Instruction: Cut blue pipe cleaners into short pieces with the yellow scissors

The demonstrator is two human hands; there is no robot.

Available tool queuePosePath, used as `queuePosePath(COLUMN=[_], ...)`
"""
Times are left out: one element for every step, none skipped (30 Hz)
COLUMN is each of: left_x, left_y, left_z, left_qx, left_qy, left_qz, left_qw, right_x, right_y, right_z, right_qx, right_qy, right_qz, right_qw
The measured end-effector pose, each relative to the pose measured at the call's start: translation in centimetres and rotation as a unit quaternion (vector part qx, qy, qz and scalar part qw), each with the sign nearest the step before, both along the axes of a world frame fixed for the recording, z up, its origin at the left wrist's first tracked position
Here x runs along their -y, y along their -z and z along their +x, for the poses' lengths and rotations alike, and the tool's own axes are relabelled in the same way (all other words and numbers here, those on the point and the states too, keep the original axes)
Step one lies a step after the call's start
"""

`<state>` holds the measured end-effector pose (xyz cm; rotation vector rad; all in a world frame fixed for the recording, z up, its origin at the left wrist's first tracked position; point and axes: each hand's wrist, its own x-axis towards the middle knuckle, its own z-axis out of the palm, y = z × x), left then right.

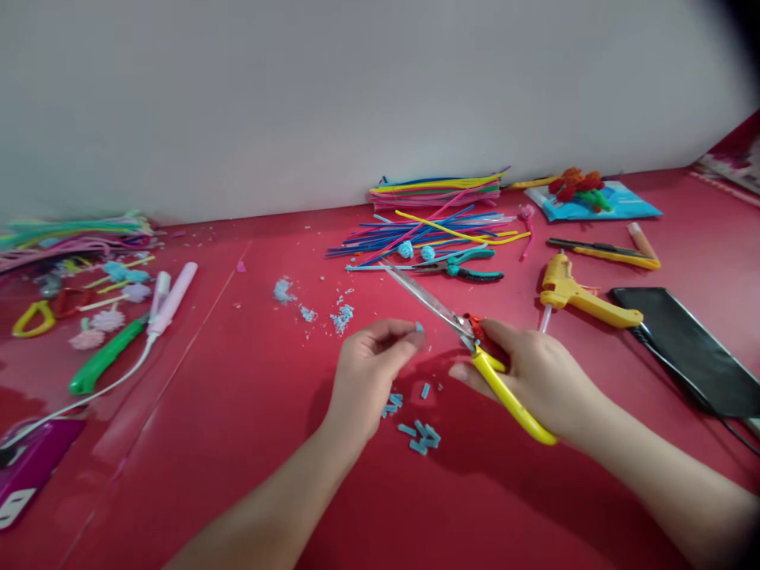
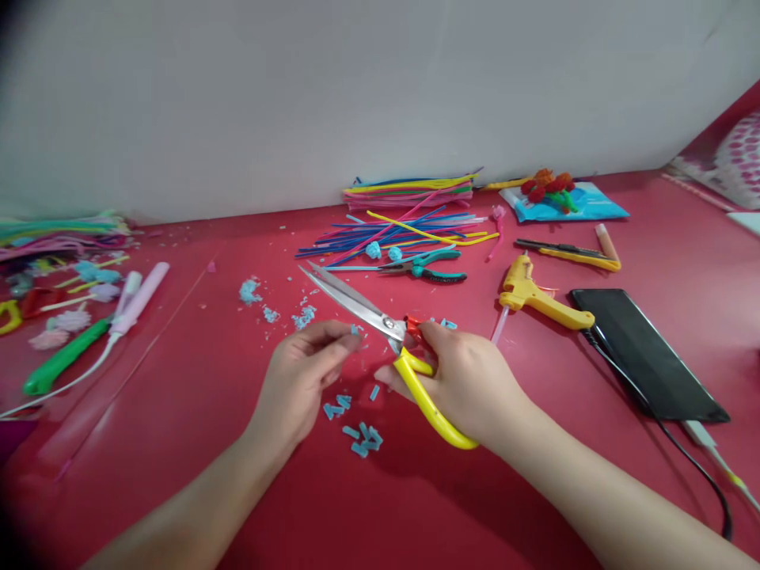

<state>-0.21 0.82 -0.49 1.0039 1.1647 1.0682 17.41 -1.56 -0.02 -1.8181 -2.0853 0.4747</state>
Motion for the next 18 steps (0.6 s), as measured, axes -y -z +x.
queuePosePath(left_x=[-0.2, -0.3, -0.5, -0.6, -0.6, -0.6, -0.6, -0.6, -0.6, -0.6, -0.6, -0.6, -0.6, -0.6, -0.7, -0.7, -0.7, -0.7], left_y=[0.0, -0.1, -0.2, -0.2, -0.3, -0.4, -0.5, -0.6, -0.6, -0.7, -0.7, -0.7, -0.7, -0.6, -0.6, -0.6, -0.6, -0.6], left_z=[-0.2, -0.4, -0.5, -0.7, -0.8, -0.9, -0.9, -0.9, -0.9, -1.0, -1.0, -1.0, -1.0, -1.0, -1.0, -1.0, -1.1, -1.1], left_qx=[0.022, 0.040, 0.054, 0.064, 0.068, 0.071, 0.074, 0.077, 0.079, 0.081, 0.083, 0.086, 0.089, 0.091, 0.092, 0.092, 0.093, 0.094], left_qy=[-0.026, -0.045, -0.058, -0.066, -0.070, -0.074, -0.078, -0.082, -0.085, -0.087, -0.089, -0.089, -0.088, -0.086, -0.085, -0.085, -0.086, -0.087], left_qz=[0.002, 0.006, 0.010, 0.014, 0.017, 0.019, 0.020, 0.019, 0.018, 0.017, 0.017, 0.018, 0.019, 0.022, 0.023, 0.023, 0.022, 0.021], left_qw=[0.999, 0.998, 0.997, 0.996, 0.995, 0.994, 0.994, 0.993, 0.993, 0.993, 0.992, 0.992, 0.992, 0.992, 0.992, 0.992, 0.992, 0.992], right_x=[0.0, 0.0, 0.1, 0.1, 0.2, 0.2, 0.2, 0.3, 0.3, 0.3, 0.4, 0.4, 0.4, 0.4, 0.4, 0.5, 0.5, 0.5], right_y=[0.2, 0.4, 0.6, 0.9, 1.1, 1.3, 1.5, 1.7, 1.8, 1.9, 2.0, 2.0, 2.1, 2.1, 2.2, 2.2, 2.3, 2.3], right_z=[0.0, 0.0, 0.0, -0.1, -0.1, -0.2, -0.2, -0.2, -0.2, -0.2, -0.2, -0.2, -0.2, -0.2, -0.1, -0.1, -0.1, 0.0], right_qx=[0.031, 0.054, 0.072, 0.088, 0.104, 0.118, 0.130, 0.141, 0.151, 0.159, 0.166, 0.173, 0.178, 0.182, 0.185, 0.188, 0.191, 0.194], right_qy=[-0.007, -0.017, -0.027, -0.035, -0.041, -0.044, -0.046, -0.047, -0.049, -0.051, -0.051, -0.050, -0.049, -0.050, -0.052, -0.054, -0.058, -0.060], right_qz=[0.007, 0.013, 0.018, 0.024, 0.028, 0.031, 0.033, 0.035, 0.037, 0.041, 0.045, 0.049, 0.053, 0.057, 0.062, 0.067, 0.074, 0.081], right_qw=[0.999, 0.998, 0.997, 0.995, 0.993, 0.992, 0.990, 0.988, 0.987, 0.985, 0.984, 0.982, 0.981, 0.980, 0.979, 0.978, 0.977, 0.976])
